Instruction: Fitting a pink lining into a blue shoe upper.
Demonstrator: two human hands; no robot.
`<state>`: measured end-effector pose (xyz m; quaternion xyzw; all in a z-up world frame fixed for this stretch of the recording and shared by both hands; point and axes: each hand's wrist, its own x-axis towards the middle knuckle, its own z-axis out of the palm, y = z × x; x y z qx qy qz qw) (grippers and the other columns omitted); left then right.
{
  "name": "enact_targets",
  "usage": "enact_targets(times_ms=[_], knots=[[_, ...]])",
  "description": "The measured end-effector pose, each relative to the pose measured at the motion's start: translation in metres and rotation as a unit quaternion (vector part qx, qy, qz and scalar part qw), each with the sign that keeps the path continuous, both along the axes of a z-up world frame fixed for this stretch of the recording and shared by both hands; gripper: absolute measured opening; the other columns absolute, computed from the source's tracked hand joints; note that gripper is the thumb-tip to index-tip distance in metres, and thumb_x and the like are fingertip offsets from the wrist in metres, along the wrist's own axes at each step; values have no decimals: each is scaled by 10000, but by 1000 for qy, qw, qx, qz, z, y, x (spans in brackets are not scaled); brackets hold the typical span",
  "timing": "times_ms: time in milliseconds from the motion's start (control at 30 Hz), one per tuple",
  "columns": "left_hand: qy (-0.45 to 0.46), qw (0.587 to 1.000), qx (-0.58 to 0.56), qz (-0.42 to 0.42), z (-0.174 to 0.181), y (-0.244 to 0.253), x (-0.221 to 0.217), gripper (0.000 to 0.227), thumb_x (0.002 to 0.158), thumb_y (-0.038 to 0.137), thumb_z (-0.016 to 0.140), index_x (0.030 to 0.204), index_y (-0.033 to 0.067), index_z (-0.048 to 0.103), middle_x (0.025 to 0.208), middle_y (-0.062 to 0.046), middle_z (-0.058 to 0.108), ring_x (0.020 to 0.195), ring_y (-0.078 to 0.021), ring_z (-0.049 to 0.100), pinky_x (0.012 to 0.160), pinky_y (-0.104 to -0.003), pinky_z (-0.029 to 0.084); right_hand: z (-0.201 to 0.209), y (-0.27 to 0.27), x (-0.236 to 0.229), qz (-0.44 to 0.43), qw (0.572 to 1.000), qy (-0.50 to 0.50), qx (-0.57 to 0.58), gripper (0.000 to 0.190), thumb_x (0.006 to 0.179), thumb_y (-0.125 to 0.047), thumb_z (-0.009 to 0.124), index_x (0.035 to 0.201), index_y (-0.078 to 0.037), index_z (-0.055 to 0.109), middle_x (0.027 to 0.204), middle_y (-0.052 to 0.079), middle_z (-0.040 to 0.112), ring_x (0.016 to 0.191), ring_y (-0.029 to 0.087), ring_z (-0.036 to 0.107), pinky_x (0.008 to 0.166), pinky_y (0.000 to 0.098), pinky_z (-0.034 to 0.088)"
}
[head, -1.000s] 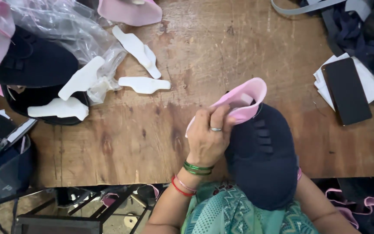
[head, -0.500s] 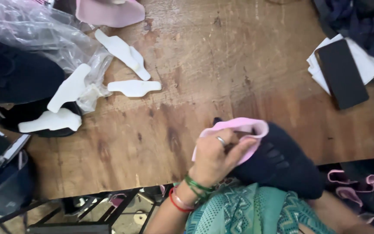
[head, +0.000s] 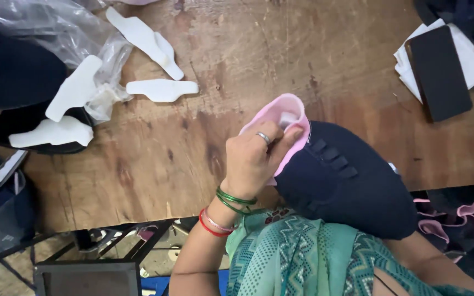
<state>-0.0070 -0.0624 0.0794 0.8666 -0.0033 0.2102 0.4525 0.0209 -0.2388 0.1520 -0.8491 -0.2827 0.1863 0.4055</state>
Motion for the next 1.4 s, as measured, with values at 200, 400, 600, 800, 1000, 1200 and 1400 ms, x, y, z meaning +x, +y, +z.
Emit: enact_targets(times_ms=[200,400,600,800,1000,1200,1400], knots=[[-59,998,-10,9,-18,-1,0,320,946,250,805,772,107,577,749,-88,614,641,-271,624,573,-388,495,-2,-7,3,1,996,53,71,644,748,-211,785,1352,-61,621,1406,143,625,1292,299,613,1083,396,462],[-42,998,39,11,-13,8,1,326,956,264,803,764,125,579,722,-75,606,637,-263,636,575,-381,504,-11,5,6,-1,999,-9,51,614,770,-218,779,1342,-61,622,1378,142,637,1267,305,623,1069,406,472],[22,999,4,-29,-12,7,7,248,984,320,746,852,132,654,756,-99,644,648,-280,657,570,-389,507,-18,16,4,18,997,-63,35,584,792,-224,772,1333,-62,623,1350,142,649,1242,310,633,1054,416,482],[25,1000,11,-13,-17,8,3,226,959,338,757,906,129,688,816,-104,659,691,-294,672,600,-400,519,-15,25,-1,34,992,-124,22,555,814,-230,766,1323,-63,624,1322,142,661,1217,315,643,1039,426,491],[-116,986,93,70,20,13,-20,356,947,146,811,1284,145,696,999,-38,701,854,-226,642,745,-346,531,-7,33,13,6,977,-213,11,527,835,-237,760,1314,-63,624,1293,141,673,1192,320,653,1024,437,501],[64,988,-136,-18,-12,18,-12,402,849,145,833,1237,98,736,920,-73,631,788,-201,602,700,-322,517,-30,19,31,-15,962,-271,-7,503,854,-242,754,1306,-64,625,1270,141,683,1171,325,662,1012,445,509],[36,999,-21,33,-38,32,3,227,864,117,789,1088,90,765,964,-69,719,820,-222,672,723,-341,537,-199,-60,106,-13,942,229,243,360,933,-132,728,1283,-50,741,1226,121,735,1047,167,712,902,333,592]])
